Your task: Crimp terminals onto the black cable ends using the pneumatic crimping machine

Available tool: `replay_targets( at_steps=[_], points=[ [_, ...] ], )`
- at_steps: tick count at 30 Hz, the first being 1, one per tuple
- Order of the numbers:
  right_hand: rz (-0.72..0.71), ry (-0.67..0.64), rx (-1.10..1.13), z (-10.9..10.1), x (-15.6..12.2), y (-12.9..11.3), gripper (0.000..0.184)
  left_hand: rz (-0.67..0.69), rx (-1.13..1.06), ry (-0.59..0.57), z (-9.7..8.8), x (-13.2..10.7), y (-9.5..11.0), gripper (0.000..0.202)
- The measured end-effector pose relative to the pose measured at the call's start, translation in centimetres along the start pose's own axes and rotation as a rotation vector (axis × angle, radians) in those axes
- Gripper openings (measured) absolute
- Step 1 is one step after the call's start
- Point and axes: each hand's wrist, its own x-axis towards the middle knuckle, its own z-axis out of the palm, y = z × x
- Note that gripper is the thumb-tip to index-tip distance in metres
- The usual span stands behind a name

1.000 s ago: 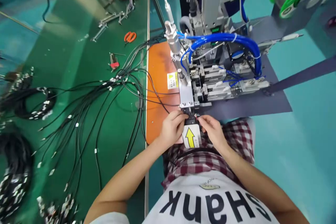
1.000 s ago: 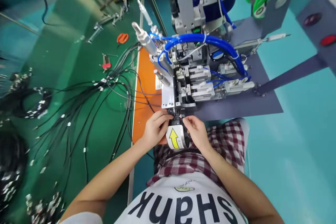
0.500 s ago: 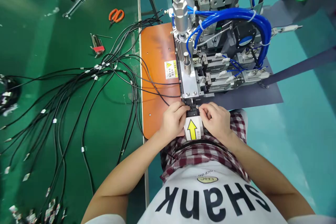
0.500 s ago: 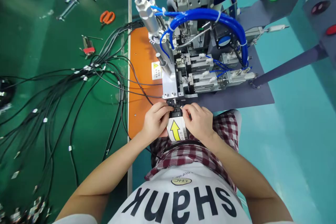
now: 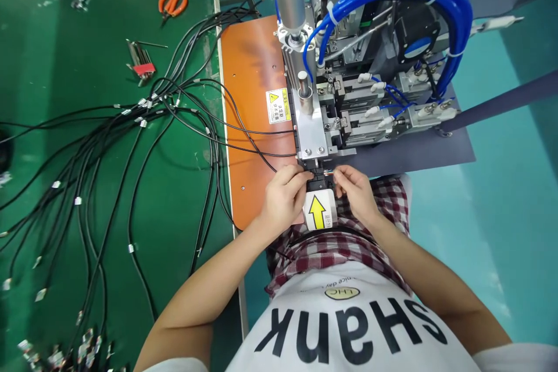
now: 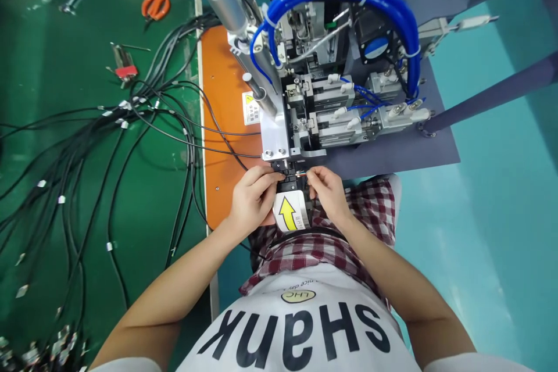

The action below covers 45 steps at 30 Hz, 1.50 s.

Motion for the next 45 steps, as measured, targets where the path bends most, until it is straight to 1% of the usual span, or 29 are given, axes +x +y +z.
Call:
replay_targets(
  at_steps=[3,7,10,12,14,16,20,23,25,29,32,36,39,42,45],
  points=[
    [0.01,0.014,0.015,-0.1,0.4,-0.7,0.031,-0.005,0.001,-0.01,0.0,0.1,0.0,0.025],
    [-0.01,-0.03,-0.008,0.5,0.7,-1.6,0.03,-0.02,-0.001,-0.019,0.1,0.2,0.1,0.025],
    [0.063,-0.053,0.081,0.8,0.9,-1.7,0.027,-0.027,0.001,-0.025,0.1,0.2,0.0,0.025],
    [0.137,-0.069,0.14,0.6,1.1,-1.6,0.025,-0.028,0.001,-0.023,0.1,0.2,0.0,0.025],
    [0.172,-0.061,0.154,0.3,1.3,-1.5,0.025,-0.027,-0.002,-0.02,0.1,0.2,0.0,0.025],
    [0.154,-0.045,0.129,0.0,1.3,-1.4,0.027,-0.021,0.001,-0.021,0.1,0.2,-0.1,0.024],
    [0.061,-0.049,0.037,0.1,1.3,-1.7,0.028,-0.002,0.015,-0.039,0.0,0.2,-0.1,0.025],
    [0.053,-0.069,0.003,0.4,1.3,-2.0,0.027,0.004,0.031,-0.058,0.0,0.0,-0.1,0.025],
    [0.086,-0.094,0.024,0.3,1.4,-2.3,0.028,0.005,0.053,-0.065,0.1,-0.1,-0.2,0.026],
    [0.204,-0.127,0.119,0.0,1.7,-2.8,0.03,0.022,0.084,-0.062,0.3,-0.1,-0.2,0.027],
    [0.262,-0.127,0.133,-0.1,1.7,-3.0,0.031,0.02,0.056,-0.069,-0.4,-0.2,0.1,0.026],
    [0.25,-0.141,0.099,-0.3,1.3,-2.9,0.032,-0.009,0.061,-0.088,-2.3,-1.6,0.1,0.026],
    [0.212,-0.115,0.091,-0.7,0.8,-2.2,0.035,0.024,0.116,-0.111,-3.2,-3.3,-0.5,0.033],
    [0.221,-0.057,0.116,-1.6,0.0,-1.2,0.04,0.073,0.16,-0.097,-3.2,-4.4,-1.3,0.039],
    [0.219,-0.002,0.129,-2.5,-0.8,-0.2,0.04,0.1,0.173,-0.069,-2.7,-4.8,-1.7,0.041]
  ],
)
